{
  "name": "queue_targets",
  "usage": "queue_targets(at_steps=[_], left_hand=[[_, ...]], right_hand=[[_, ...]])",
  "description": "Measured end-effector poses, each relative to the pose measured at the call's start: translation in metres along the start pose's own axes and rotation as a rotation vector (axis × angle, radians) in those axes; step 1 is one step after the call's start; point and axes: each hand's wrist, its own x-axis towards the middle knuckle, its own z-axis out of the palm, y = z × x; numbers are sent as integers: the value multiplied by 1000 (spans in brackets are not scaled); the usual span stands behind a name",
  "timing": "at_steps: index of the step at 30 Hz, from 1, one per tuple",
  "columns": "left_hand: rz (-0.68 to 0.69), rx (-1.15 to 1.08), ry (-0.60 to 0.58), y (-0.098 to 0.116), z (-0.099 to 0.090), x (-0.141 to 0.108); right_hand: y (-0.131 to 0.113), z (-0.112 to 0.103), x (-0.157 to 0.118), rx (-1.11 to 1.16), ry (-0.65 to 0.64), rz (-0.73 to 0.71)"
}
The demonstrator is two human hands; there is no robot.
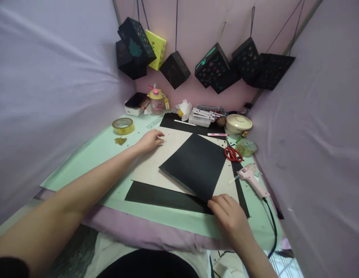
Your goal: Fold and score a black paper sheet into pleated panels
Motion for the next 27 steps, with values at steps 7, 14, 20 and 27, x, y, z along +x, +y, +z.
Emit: queue_targets(at_steps=[7,14,20,27], left_hand=[[-120,-208,105,-8,22,17],[-363,-626,367,-15,10,16],[-415,-988,304,14,-5,-17],[-384,-1312,-28,82,23,-83]], right_hand=[[-7,10,5,8,-4,-33],[-6,20,16,-15,-15,-55],[-5,21,31,-60,-10,3],[-20,13,77,187,257,253]])
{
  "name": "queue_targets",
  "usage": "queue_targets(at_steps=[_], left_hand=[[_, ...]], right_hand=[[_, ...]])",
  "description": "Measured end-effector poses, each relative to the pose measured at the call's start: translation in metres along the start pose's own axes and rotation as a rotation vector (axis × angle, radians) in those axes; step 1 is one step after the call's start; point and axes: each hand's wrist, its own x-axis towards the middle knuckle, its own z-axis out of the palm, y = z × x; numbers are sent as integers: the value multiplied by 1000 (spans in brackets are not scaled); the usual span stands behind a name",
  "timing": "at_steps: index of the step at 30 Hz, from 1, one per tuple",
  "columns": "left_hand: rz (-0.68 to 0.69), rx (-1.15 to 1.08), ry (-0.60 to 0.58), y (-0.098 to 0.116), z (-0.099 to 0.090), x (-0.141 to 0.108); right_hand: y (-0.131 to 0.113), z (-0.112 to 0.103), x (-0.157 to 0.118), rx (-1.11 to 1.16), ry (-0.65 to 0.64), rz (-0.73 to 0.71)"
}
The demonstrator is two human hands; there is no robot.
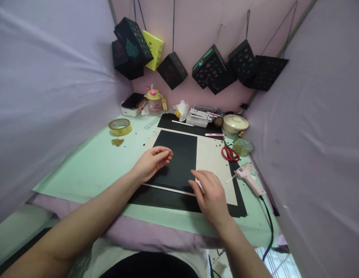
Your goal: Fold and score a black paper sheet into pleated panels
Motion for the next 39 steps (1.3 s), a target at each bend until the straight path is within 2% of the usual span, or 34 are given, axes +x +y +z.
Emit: queue_targets(at_steps=[3,6,14,18,20,22,24,26,29,31,34,39], left_hand=[[-32,46,-71,-17,18,-17],[-28,86,-89,-24,23,-22],[-65,53,-86,-25,23,-23],[-59,79,-68,-25,23,-24],[-51,107,-47,-24,21,-23],[-42,126,-24,-21,17,-22],[-29,121,0,-18,14,-20],[-17,113,16,-16,11,-18],[-10,120,29,-15,9,-16],[-11,134,32,-15,9,-15],[-10,148,36,-14,8,-15],[6,147,46,-12,6,-13]], right_hand=[[-10,14,24,192,52,119],[-12,26,38,345,55,277],[-4,35,32,688,-32,516],[0,33,33,719,-27,527],[13,23,35,661,16,510],[35,4,39,534,94,498],[67,-20,42,298,173,488],[100,-43,43,-20,173,535],[140,-66,42,-516,-26,669],[157,-68,41,-665,-176,742],[168,-61,40,-731,-327,761],[169,-51,42,-778,-387,732]])
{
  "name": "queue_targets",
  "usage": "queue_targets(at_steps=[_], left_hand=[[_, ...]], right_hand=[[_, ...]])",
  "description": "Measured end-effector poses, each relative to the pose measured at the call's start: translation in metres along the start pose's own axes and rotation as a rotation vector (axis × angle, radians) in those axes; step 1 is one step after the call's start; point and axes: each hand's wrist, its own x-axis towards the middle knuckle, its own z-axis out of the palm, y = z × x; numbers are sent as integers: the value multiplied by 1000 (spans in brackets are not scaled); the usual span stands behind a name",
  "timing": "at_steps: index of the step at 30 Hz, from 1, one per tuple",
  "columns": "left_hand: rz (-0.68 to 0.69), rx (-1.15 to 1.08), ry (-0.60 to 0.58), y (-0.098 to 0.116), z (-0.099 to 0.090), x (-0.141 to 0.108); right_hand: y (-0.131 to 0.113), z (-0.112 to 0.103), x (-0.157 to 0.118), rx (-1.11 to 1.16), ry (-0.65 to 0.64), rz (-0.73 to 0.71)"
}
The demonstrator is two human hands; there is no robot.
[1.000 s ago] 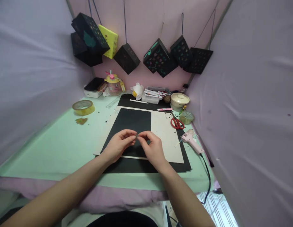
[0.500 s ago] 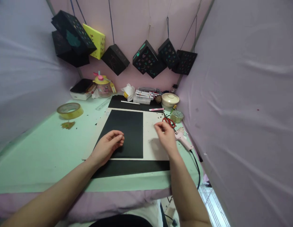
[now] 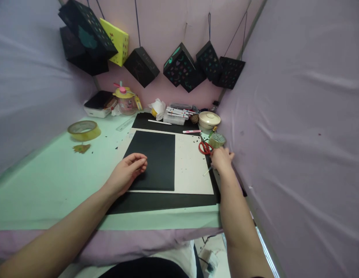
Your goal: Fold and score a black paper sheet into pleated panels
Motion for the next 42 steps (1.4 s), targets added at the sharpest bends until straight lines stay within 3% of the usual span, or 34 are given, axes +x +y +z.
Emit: queue_targets(at_steps=[5,12,19,24,26,30,36,39,42], left_hand=[[18,-12,10,3,-2,1],[75,6,32,6,-8,2],[118,7,69,10,-14,7],[108,17,88,10,-16,9],[102,21,90,10,-17,10],[93,16,96,10,-17,11],[70,19,103,9,-16,13],[54,28,100,7,-17,12],[50,28,101,6,-18,12]], right_hand=[[-1,-2,-2,-105,54,54],[1,6,-6,-60,122,66],[0,0,-12,170,284,74],[24,-8,-20,424,447,107],[37,-11,-30,399,398,100],[56,-12,-57,279,166,82],[60,4,-78,251,46,5],[58,7,-79,304,169,10],[54,0,-80,583,355,55]])
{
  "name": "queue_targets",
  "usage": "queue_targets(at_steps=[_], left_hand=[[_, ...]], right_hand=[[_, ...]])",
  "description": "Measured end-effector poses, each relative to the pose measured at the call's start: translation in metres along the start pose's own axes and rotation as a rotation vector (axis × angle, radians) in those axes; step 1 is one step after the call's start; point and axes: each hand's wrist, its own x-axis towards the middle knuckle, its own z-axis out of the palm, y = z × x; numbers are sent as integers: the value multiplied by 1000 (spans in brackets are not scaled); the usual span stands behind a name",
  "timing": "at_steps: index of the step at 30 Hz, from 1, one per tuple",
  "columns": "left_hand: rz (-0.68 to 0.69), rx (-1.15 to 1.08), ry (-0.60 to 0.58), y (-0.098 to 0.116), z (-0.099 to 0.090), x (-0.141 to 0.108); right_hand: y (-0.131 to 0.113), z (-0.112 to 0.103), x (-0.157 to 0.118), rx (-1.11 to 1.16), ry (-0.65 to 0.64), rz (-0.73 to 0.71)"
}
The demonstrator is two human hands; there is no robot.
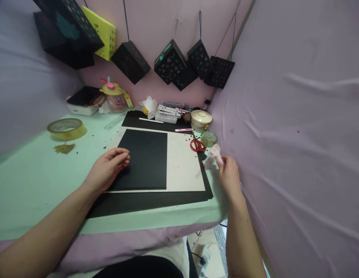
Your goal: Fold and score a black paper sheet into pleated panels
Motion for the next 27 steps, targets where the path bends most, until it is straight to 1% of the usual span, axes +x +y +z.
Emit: queue_targets(at_steps=[2,4,5,7,10,15,18,20,22,25,27], left_hand=[[1,1,2,0,0,0],[1,5,6,0,1,0],[1,7,8,1,1,1],[4,11,13,1,2,0],[13,15,15,2,1,0],[13,15,14,2,0,1],[11,8,10,1,0,1],[13,4,8,0,0,2],[14,6,5,0,-1,2],[17,8,7,0,-1,2],[21,8,6,0,-1,2]], right_hand=[[-9,-4,0,346,57,126],[-20,-9,1,706,67,306],[-26,-10,2,846,65,390],[-36,-12,2,1025,41,503],[-47,-11,1,1123,-19,549],[-55,-8,-6,1038,-87,455],[-53,-5,-9,980,-115,382],[-49,-3,-10,892,-110,303],[-43,0,-9,711,-73,200],[-27,2,-6,325,21,-25],[-15,4,-4,99,40,-164]])
